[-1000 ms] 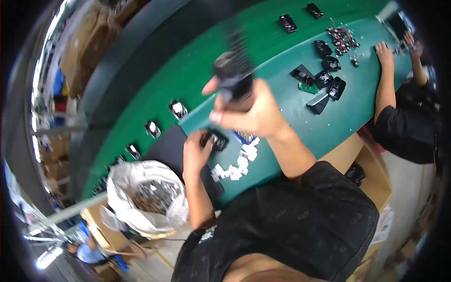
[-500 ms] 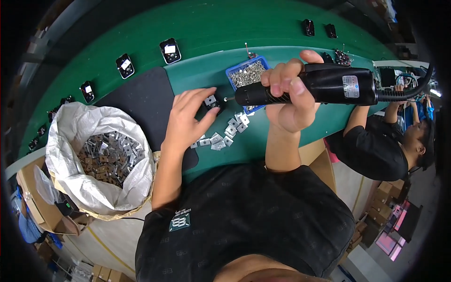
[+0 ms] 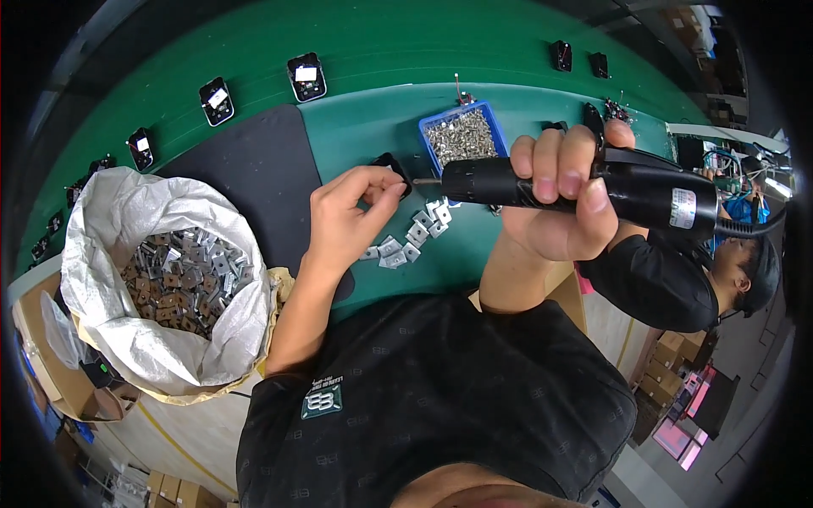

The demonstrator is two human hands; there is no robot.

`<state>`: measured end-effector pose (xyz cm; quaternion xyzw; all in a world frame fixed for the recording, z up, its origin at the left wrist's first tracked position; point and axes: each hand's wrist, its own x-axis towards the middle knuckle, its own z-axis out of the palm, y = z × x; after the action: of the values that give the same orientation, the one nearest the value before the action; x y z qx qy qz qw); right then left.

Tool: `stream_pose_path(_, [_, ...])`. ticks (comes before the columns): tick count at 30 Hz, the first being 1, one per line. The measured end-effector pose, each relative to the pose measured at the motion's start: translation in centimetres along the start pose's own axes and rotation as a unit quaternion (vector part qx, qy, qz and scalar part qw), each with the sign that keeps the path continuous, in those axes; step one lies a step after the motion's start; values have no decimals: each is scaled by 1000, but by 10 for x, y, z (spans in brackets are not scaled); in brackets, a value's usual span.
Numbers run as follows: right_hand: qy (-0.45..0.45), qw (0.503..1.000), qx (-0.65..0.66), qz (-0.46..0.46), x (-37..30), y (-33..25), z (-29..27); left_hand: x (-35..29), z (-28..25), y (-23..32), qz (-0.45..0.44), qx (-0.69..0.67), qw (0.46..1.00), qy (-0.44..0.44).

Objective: The person assembles plastic housings for electronic devices by securing plastic components and circuit boards with screws using an electric screwdriver.

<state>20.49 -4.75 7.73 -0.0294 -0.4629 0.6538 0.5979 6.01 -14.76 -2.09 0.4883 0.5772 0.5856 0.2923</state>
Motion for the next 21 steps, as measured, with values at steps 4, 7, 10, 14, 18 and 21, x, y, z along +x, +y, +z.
stream_pose_path(4, [17,1000,-21,0,1,-1,-2,8,-2,-1,42,105,994,8])
stream_pose_path(7, [38,997,-67,-2,-1,-1,-10,21,3,-4,74,178,981,-5])
stream_pose_path(10, [-2,992,-126,4,-3,-7,-17,34,14,-4,80,287,954,-43])
stream_pose_path(14, [28,992,-123,-16,-8,-10,-20,50,29,-3,28,388,913,-122])
stream_pose_path(18, [62,993,-101,-28,-13,-18,-26,68,37,-7,-33,420,889,-176])
stream_pose_path(21, [73,993,-92,-27,-17,-23,-31,77,36,-7,-84,418,882,-201])
